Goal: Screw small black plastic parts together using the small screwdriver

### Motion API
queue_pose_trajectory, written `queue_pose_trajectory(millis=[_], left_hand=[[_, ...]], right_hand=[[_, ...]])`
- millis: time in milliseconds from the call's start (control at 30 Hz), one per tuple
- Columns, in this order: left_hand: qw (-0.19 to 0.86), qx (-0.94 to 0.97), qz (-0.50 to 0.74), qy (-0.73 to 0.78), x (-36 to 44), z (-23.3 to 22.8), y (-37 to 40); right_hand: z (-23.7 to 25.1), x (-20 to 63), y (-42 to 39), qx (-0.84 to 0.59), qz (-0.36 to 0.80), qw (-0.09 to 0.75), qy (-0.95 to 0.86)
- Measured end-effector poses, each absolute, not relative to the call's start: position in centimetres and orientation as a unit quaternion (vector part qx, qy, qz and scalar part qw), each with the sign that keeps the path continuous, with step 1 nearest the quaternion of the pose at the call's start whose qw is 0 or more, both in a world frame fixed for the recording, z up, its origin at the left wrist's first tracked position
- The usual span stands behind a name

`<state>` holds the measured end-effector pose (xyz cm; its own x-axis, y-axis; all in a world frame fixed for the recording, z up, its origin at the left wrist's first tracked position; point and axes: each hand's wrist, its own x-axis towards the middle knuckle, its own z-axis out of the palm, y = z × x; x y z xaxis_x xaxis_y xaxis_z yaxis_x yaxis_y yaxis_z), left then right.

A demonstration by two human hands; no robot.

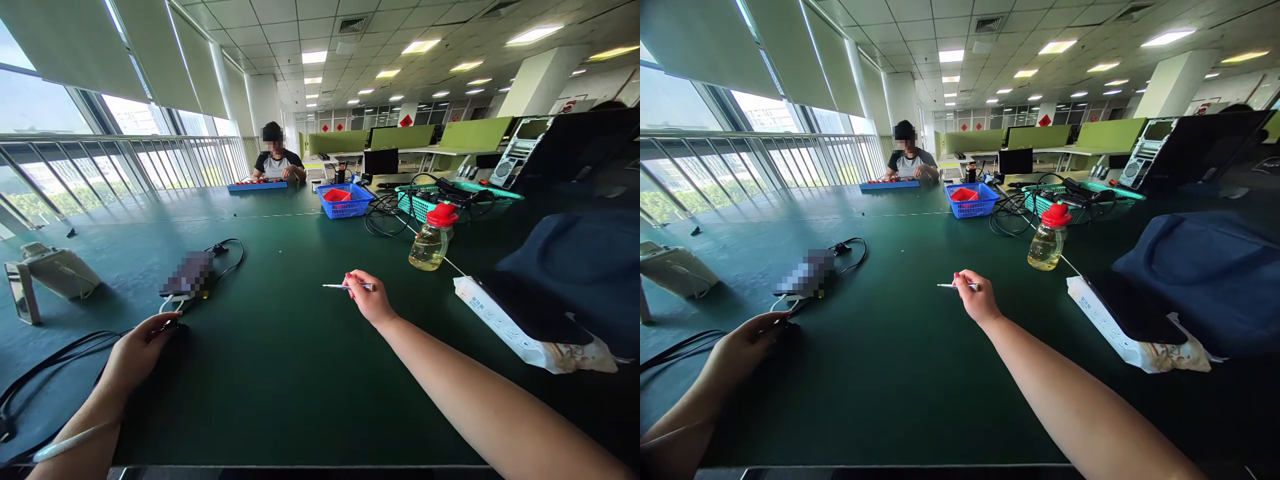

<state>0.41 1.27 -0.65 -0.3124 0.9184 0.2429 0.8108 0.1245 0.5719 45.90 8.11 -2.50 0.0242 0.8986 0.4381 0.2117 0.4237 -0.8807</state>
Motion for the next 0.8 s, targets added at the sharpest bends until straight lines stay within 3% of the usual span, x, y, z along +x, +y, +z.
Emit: queue_pose_trajectory(millis=[800], left_hand=[[-0.03,0.637,0.232,0.735,0.1,-1.1,1.3]], right_hand=[[-2.8,46.0,8.2,-0.445,0.323,0.55,-0.629]])
